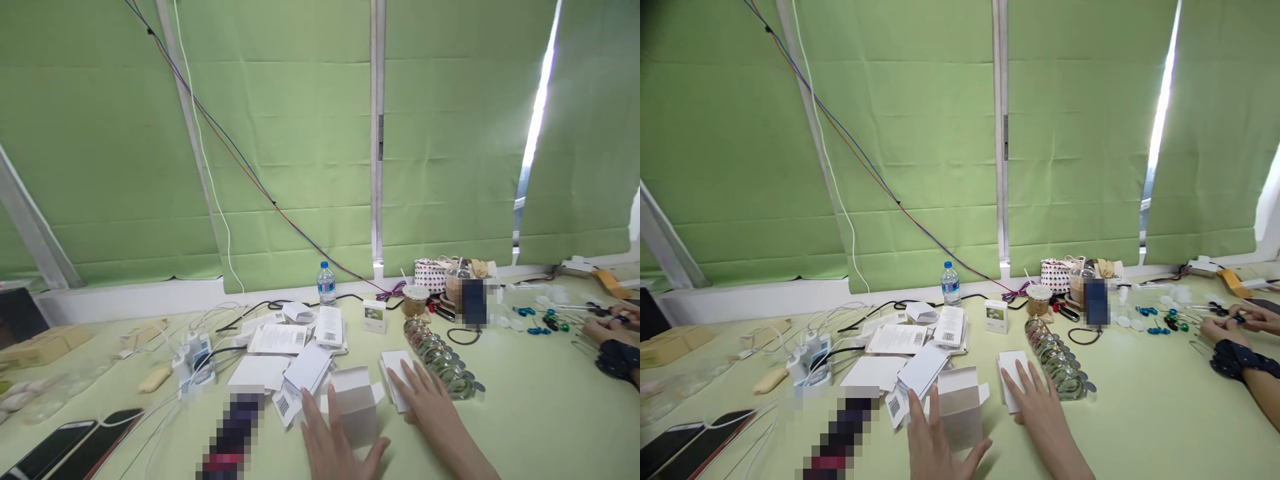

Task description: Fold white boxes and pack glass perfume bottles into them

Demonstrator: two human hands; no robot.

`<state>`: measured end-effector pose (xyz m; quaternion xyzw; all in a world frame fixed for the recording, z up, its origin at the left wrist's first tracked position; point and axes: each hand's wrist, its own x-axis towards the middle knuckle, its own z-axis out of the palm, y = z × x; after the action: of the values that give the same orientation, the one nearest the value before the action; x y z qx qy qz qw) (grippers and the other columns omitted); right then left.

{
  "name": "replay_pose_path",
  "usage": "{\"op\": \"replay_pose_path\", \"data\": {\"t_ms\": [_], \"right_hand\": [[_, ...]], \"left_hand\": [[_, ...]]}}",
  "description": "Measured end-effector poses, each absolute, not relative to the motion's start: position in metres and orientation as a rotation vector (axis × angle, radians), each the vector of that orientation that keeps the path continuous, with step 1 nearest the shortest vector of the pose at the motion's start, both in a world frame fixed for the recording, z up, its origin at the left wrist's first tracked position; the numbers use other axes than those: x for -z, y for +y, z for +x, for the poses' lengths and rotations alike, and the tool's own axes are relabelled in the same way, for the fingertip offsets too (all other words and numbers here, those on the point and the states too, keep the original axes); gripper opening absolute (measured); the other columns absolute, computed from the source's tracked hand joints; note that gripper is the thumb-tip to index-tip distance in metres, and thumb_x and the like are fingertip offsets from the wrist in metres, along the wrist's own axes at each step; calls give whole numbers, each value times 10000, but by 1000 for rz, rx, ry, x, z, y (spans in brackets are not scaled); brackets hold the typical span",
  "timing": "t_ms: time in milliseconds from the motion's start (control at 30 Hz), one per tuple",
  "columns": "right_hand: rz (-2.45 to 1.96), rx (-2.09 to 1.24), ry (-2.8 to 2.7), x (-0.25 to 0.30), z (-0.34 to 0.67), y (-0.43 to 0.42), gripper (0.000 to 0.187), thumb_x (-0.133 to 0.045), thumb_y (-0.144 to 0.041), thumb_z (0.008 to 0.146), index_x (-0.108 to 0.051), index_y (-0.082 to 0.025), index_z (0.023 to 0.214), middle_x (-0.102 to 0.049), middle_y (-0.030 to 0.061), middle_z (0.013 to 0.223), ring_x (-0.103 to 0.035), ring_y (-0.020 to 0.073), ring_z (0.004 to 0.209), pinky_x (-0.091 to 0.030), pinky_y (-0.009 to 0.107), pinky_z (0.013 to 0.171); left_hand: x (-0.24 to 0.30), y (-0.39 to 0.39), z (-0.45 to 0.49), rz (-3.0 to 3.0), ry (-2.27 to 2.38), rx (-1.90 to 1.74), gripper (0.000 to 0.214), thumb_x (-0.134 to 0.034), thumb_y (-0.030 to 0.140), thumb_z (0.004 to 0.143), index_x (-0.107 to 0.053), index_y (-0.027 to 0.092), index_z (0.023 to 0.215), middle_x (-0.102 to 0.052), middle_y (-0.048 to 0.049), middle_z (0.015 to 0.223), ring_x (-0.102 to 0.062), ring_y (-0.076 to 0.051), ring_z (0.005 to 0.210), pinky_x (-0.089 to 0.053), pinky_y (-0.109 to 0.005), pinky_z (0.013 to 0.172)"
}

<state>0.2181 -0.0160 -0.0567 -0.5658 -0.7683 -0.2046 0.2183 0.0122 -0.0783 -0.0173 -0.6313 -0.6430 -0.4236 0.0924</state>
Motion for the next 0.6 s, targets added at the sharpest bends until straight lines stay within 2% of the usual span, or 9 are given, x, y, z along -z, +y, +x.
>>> {"op": "replay_pose_path", "data": {"t_ms": [133, 200, 300, 400, 467, 533, 600], "right_hand": [[-1514, 685, -2233, 59, 216, -12, 690, -603, 38, 654, -593, -351, 1224, -684, 72, 1214, -635, 357, 1093, -569, 381, 737], [-1488, 809, -2273, 59, 216, -12, 667, -561, 64, 683, -595, -338, 1214, -691, 76, 1194, -643, 352, 1081, -576, 310, 640], [-1436, 941, -2306, 60, 217, -16, 687, -530, 102, 658, -588, -340, 1181, -665, 66, 1235, -651, 346, 1063, -573, 287, 606], [-1379, 933, -2325, 59, 218, -25, 585, -549, 81, 619, -603, -307, 1053, -670, 71, 1212, -668, 333, 1019, -562, 265, 571], [-1376, 901, -2306, 54, 219, -35, 483, -539, 46, 637, -584, -283, 987, -680, 85, 1176, -683, 313, 984, -512, 206, 465], [-1355, 859, -2264, 45, 221, -48, 362, -483, 4, 718, -560, -264, 948, -681, 102, 1155, -716, 261, 870, -437, 172, 372], [-1295, 780, -2217, 34, 223, -64, 271, -378, -43, 835, -547, -244, 900, -689, 103, 1102, -711, 174, 624, -385, 168, 323]], "left_hand": [[13, -85, 9, -1828, -1769, 1235, 1134, -759, 431, 618, -55, 210, 1479, 4, -218, 1567, -32, -489, 1412, -151, -670, 1090], [11, -88, 9, -1821, -1705, 1234, 1141, -759, 405, 613, -29, 239, 1474, -21, -205, 1564, -41, -494, 1410, -151, -675, 1093], [9, -89, 13, -1779, -1589, 1307, 1096, -753, 334, 623, -63, 270, 1471, -64, -184, 1559, -116, -489, 1402, -202, -679, 1079], [12, -88, 18, -1676, -1416, 1461, 859, -709, 253, 683, -275, 255, 1425, -247, -169, 1511, -243, -451, 1382, -271, -672, 1060], [17, -87, 22, -1635, -1304, 1544, 664, -668, 205, 720, -418, 231, 1335, -356, -160, 1449, -307, -418, 1366, -289, -657, 1065], [23, -87, 26, -1644, -1208, 1596, 486, -626, 164, 747, -519, 227, 1217, -453, -140, 1362, -362, -379, 1347, -309, -625, 1077], [30, -88, 29, -1696, -1112, 1633, 349, -586, 140, 777, -574, 237, 1112, -542, -111, 1242, -441, -339, 1299, -364, -583, 1065]]}}
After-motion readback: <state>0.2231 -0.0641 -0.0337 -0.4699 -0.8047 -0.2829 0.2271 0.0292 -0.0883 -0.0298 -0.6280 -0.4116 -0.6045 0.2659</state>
